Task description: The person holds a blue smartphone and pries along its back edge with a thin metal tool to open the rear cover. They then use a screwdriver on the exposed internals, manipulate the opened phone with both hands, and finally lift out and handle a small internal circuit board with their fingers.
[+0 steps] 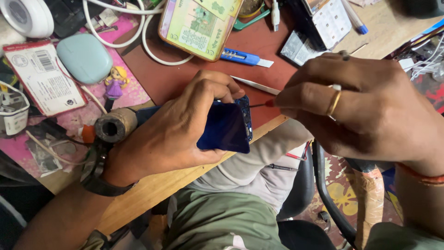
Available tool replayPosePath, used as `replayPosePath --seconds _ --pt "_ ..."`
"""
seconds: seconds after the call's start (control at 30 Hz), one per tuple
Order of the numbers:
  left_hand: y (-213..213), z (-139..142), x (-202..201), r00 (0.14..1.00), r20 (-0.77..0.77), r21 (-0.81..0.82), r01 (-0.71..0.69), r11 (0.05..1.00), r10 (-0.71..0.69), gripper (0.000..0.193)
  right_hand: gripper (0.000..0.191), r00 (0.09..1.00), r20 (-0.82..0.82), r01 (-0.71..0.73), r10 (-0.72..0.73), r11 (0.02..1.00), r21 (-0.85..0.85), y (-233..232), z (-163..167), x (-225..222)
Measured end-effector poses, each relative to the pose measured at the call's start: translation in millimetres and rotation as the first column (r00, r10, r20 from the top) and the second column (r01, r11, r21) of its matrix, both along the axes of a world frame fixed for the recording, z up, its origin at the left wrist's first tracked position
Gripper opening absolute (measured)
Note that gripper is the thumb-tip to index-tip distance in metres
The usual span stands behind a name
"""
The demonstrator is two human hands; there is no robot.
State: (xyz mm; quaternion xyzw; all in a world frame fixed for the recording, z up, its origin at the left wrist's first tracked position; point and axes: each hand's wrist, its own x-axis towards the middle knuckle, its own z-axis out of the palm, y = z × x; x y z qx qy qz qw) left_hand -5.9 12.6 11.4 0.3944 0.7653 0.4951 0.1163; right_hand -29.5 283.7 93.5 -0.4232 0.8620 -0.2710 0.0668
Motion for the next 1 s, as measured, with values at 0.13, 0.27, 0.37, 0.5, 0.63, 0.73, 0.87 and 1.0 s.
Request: replayPosePath --seconds 0.13,0.27,0.37,0.5,0.63,0.73,0.87,1.0 --pt "1 0 -1 1.0 0.007 -0.007 -0.002 1.0 0.002 0.082 0.031 0.996 -0.069 -0.06 0.063 0.997 0.038 4 -5 4" --pt "2 2 0 0.999 0.033 -0.016 -0.009 1.0 0.01 0.082 0.046 0.991 -0.071 -0.102 0.111 0.988 0.119 6 -6 7" --pt "1 2 0 1.0 0.026 -0.019 -0.014 1.0 0.015 0.081 0.046 0.991 -0.081 -0.098 0.11 0.986 0.137 6 -4 10" --pt "2 2 0 0.999 0.037 -0.012 -0.009 1.0 0.009 0.081 0.045 0.991 -0.08 -0.088 0.108 0.971 0.22 1 -1 13" --pt "2 1 1 1.0 0.019 -0.007 -0.016 1.0 0.016 0.081 0.04 0.972 -0.19 -0.083 0.14 0.956 0.28 -12 8 20" --pt "2 1 0 0.999 0.033 0.002 -0.011 1.0 0.011 0.081 0.041 0.952 -0.224 -0.093 0.21 0.893 0.441 -27 13 25" --pt "2 2 0 0.999 0.05 0.011 -0.01 1.0 0.009 0.083 0.025 0.95 -0.156 -0.133 0.272 0.8 0.585 -37 15 19" --pt "1 2 0 0.999 0.033 0.022 -0.001 1.0 0.001 0.085 0.024 0.935 -0.176 -0.197 0.308 0.862 0.467 -38 19 15"
